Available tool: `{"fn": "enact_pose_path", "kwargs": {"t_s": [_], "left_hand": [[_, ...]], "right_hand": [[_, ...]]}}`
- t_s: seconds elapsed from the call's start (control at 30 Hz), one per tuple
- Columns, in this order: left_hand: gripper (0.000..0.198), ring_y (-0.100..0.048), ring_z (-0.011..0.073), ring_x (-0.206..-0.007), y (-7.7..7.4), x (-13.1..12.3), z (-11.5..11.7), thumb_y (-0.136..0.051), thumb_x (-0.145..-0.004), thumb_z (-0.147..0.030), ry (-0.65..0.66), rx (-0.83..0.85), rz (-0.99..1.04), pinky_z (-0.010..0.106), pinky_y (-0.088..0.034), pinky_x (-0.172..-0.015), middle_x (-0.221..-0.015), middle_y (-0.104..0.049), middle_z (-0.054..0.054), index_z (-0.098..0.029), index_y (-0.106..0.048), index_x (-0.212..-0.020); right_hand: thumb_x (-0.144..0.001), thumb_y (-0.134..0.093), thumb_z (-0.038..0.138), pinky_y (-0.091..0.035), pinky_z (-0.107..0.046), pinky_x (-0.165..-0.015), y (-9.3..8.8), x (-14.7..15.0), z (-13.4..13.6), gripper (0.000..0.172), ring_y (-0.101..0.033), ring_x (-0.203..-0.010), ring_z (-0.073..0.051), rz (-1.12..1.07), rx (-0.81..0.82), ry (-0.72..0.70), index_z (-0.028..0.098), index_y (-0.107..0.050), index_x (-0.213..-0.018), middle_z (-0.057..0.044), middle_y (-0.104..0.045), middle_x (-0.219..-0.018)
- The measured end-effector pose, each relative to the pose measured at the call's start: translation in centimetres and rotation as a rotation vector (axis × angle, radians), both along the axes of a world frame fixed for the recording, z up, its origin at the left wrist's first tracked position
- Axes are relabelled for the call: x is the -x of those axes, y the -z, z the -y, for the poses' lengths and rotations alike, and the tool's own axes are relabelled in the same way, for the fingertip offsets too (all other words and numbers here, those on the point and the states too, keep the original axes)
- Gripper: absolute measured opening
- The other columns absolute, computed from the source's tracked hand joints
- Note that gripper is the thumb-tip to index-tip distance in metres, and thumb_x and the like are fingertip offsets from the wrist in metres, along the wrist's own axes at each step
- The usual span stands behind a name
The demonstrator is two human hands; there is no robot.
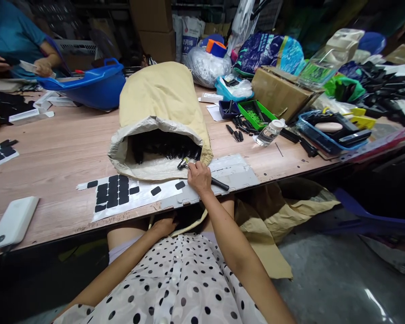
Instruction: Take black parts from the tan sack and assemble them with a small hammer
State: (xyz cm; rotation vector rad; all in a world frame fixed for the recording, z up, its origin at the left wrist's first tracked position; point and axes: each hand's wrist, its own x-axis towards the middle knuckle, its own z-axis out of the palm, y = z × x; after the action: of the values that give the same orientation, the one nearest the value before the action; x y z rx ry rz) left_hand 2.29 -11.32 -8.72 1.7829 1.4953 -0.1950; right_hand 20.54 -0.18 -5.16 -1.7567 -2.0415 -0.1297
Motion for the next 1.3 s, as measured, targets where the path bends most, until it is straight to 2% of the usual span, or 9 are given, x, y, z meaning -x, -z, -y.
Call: {"fn": "enact_pose_path", "kwargs": {"t_s": [0.13, 0.23, 0.33, 0.43, 0.57, 0.87, 1.1, 1.2, 1.3], "left_hand": [[0.019, -0.072, 0.0280, -0.094, -3.3, -1.0, -0.8, -0.065, -0.081, -0.040, 0.158, 0.071, 0.117, 0.034, -0.053, -0.081, -0.094, -0.078, 0.009, -0.023, -0.074, -0.085], [0.033, -0.068, 0.0200, -0.069, -6.6, -1.3, -4.2, -0.055, -0.089, -0.050, 0.141, 0.108, 0.401, 0.030, -0.053, -0.068, -0.072, -0.072, 0.002, -0.021, -0.070, -0.082], [0.027, -0.066, 0.0213, -0.076, -8.9, -0.1, -9.9, -0.054, -0.092, -0.044, -0.224, -0.337, 0.489, 0.033, -0.053, -0.072, -0.079, -0.069, 0.003, -0.021, -0.068, -0.093], [0.023, -0.061, 0.0350, -0.109, -9.2, 2.1, -15.3, -0.064, -0.083, -0.027, -0.706, -0.841, 0.261, 0.048, -0.050, -0.091, -0.108, -0.065, 0.016, -0.017, -0.066, -0.103], [0.021, -0.058, 0.0440, -0.114, -7.9, 4.4, -18.5, -0.061, -0.081, -0.017, -0.987, -0.756, -0.022, 0.059, -0.044, -0.098, -0.111, -0.062, 0.028, -0.006, -0.066, -0.099], [0.016, -0.063, 0.0299, -0.102, -7.2, 3.3, -16.0, -0.055, -0.089, -0.020, -0.695, -0.725, 0.014, 0.041, -0.050, -0.095, -0.100, -0.063, 0.013, -0.019, -0.069, -0.095], [0.013, -0.063, 0.0257, -0.089, -7.4, 3.2, -15.7, -0.063, -0.080, -0.014, -0.790, -0.715, 0.012, 0.038, -0.050, -0.085, -0.083, -0.060, 0.005, -0.022, -0.055, -0.074], [0.016, -0.061, 0.0202, -0.080, -8.1, 3.1, -14.8, -0.066, -0.075, -0.014, -0.754, -0.817, 0.144, 0.033, -0.049, -0.080, -0.079, -0.059, 0.000, -0.023, -0.052, -0.076], [0.016, -0.059, 0.0145, -0.070, -8.5, 2.9, -12.0, -0.067, -0.075, -0.019, -0.570, -0.846, 0.357, 0.027, -0.049, -0.070, -0.082, -0.062, -0.003, -0.023, -0.054, -0.085]], "right_hand": [[-0.093, -0.049, 0.022, -0.035, -0.034, -0.078, 0.0, 0.0, 0.1, 0.030, -0.048, -0.094, -0.026, 0.012, 0.013, 0.003, 0.022, -0.069, -0.115, -0.010, -0.058, -0.097], [-0.093, -0.050, 0.023, -0.035, -0.034, -0.078, 0.0, 0.0, 0.1, 0.029, -0.048, -0.094, -0.026, 0.018, 0.012, 0.008, 0.022, -0.069, -0.115, -0.010, -0.059, -0.097], [-0.093, -0.050, 0.023, -0.035, -0.034, -0.077, 0.0, 0.0, 0.2, 0.028, -0.048, -0.093, -0.025, 0.012, -0.005, 0.002, 0.022, -0.069, -0.113, -0.010, -0.059, -0.096], [-0.093, -0.049, 0.022, -0.035, -0.033, -0.076, -0.1, 0.1, 0.2, 0.027, -0.048, -0.092, -0.025, 0.014, 0.001, 0.005, 0.022, -0.069, -0.111, -0.010, -0.059, -0.095], [-0.093, -0.050, 0.022, -0.034, -0.033, -0.075, -0.2, 0.3, 0.3, 0.026, -0.048, -0.091, -0.024, 0.023, 0.011, 0.006, 0.022, -0.069, -0.110, -0.009, -0.059, -0.094], [-0.093, -0.050, 0.021, -0.032, -0.032, -0.075, -0.1, 0.2, 0.3, 0.026, -0.046, -0.090, -0.024, 0.016, -0.013, -0.002, 0.021, -0.068, -0.111, -0.009, -0.057, -0.094], [-0.092, -0.050, 0.021, -0.032, -0.032, -0.074, 0.1, 0.1, 0.1, 0.025, -0.046, -0.089, -0.024, 0.027, -0.031, 0.002, 0.021, -0.068, -0.110, -0.009, -0.057, -0.093], [-0.092, -0.050, 0.021, -0.032, -0.032, -0.074, 0.1, 0.1, 0.1, 0.025, -0.046, -0.089, -0.024, 0.024, -0.036, 0.002, 0.021, -0.069, -0.109, -0.008, -0.058, -0.093], [-0.092, -0.051, 0.021, -0.033, -0.032, -0.074, 0.1, 0.1, 0.1, 0.025, -0.046, -0.089, -0.024, 0.018, -0.033, 0.002, 0.021, -0.069, -0.109, -0.009, -0.058, -0.093]]}}
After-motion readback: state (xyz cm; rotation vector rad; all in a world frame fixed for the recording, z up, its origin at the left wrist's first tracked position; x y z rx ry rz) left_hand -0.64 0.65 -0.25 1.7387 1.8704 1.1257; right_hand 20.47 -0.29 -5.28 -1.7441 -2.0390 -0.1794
